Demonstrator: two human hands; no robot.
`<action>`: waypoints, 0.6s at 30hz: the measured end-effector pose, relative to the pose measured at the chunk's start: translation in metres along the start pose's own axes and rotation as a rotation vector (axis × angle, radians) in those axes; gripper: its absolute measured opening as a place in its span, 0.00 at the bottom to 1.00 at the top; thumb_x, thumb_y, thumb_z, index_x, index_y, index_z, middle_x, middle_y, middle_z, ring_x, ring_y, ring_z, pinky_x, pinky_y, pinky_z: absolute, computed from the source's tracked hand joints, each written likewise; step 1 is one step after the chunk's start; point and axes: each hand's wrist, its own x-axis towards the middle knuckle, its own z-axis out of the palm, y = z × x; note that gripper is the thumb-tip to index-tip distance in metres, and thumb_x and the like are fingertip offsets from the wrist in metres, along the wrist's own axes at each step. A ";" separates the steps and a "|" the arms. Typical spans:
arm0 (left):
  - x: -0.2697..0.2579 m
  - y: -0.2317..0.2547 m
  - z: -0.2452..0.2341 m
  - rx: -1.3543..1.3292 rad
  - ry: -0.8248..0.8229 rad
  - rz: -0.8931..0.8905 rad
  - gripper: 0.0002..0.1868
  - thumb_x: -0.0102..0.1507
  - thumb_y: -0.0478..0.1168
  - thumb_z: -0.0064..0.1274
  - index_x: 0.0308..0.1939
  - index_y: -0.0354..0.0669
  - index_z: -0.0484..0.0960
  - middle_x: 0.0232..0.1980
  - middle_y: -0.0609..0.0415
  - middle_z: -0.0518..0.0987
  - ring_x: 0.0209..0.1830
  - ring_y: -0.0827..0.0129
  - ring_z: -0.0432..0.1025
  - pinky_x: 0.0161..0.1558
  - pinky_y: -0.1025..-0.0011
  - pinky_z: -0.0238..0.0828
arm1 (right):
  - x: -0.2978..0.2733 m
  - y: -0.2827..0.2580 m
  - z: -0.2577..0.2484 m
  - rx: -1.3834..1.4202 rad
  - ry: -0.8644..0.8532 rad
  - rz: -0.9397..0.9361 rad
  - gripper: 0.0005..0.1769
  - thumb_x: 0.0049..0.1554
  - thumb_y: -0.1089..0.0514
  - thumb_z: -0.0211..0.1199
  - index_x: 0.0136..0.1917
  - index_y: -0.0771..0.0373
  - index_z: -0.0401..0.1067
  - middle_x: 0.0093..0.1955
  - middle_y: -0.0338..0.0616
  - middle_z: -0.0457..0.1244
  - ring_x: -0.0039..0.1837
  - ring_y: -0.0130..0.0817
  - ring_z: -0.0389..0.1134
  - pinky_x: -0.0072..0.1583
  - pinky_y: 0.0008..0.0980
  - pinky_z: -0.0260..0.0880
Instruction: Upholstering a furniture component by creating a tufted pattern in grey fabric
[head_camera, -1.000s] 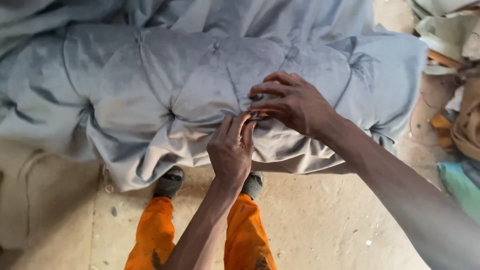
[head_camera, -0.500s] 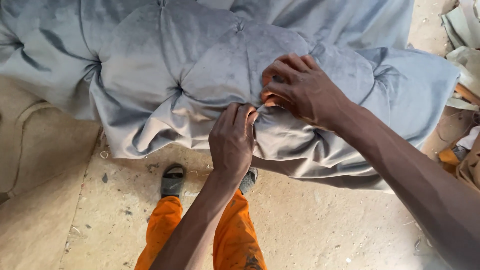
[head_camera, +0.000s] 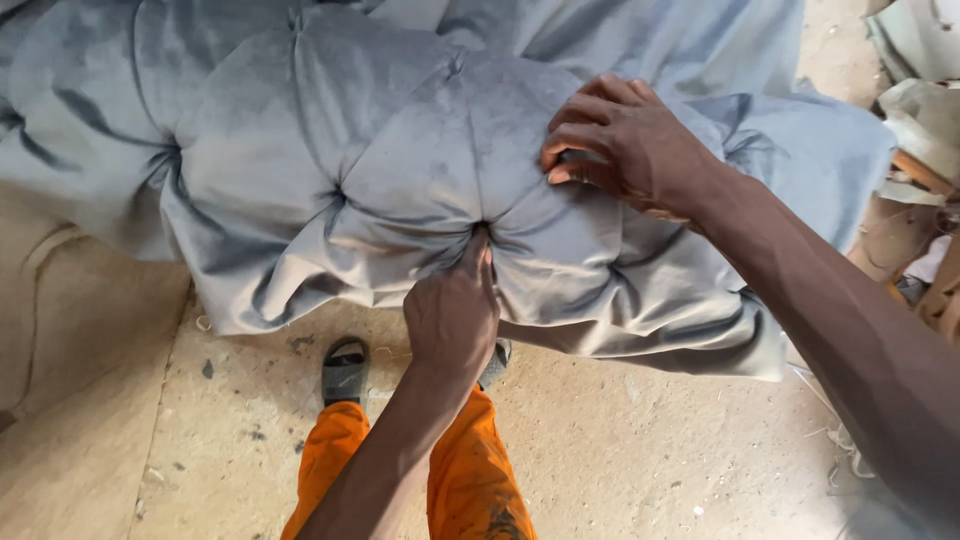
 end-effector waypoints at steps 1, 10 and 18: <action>-0.004 -0.003 0.003 0.020 -0.161 -0.074 0.33 0.89 0.58 0.48 1.00 0.71 0.73 0.23 0.62 0.82 0.20 0.68 0.78 0.28 0.61 0.83 | -0.004 0.004 -0.004 0.057 0.015 0.035 0.12 0.82 0.36 0.71 0.70 0.38 0.89 0.73 0.27 0.75 0.73 0.45 0.66 0.70 0.52 0.60; 0.010 -0.013 -0.019 -0.140 -0.282 -0.003 0.32 0.87 0.55 0.40 0.96 0.62 0.77 0.56 0.45 0.99 0.57 0.43 0.92 0.76 0.46 0.80 | -0.025 -0.020 -0.013 -0.158 0.251 0.182 0.12 0.87 0.46 0.70 0.68 0.56 0.82 0.64 0.49 0.72 0.64 0.55 0.66 0.67 0.55 0.69; 0.007 -0.021 -0.019 -0.057 -0.265 0.010 0.32 0.86 0.62 0.41 0.95 0.78 0.77 0.42 0.34 0.94 0.57 0.33 0.92 0.63 0.40 0.88 | -0.131 -0.192 0.067 -0.146 0.038 1.095 0.22 0.78 0.36 0.63 0.81 0.22 0.82 0.41 0.45 0.77 0.49 0.51 0.85 0.51 0.56 0.86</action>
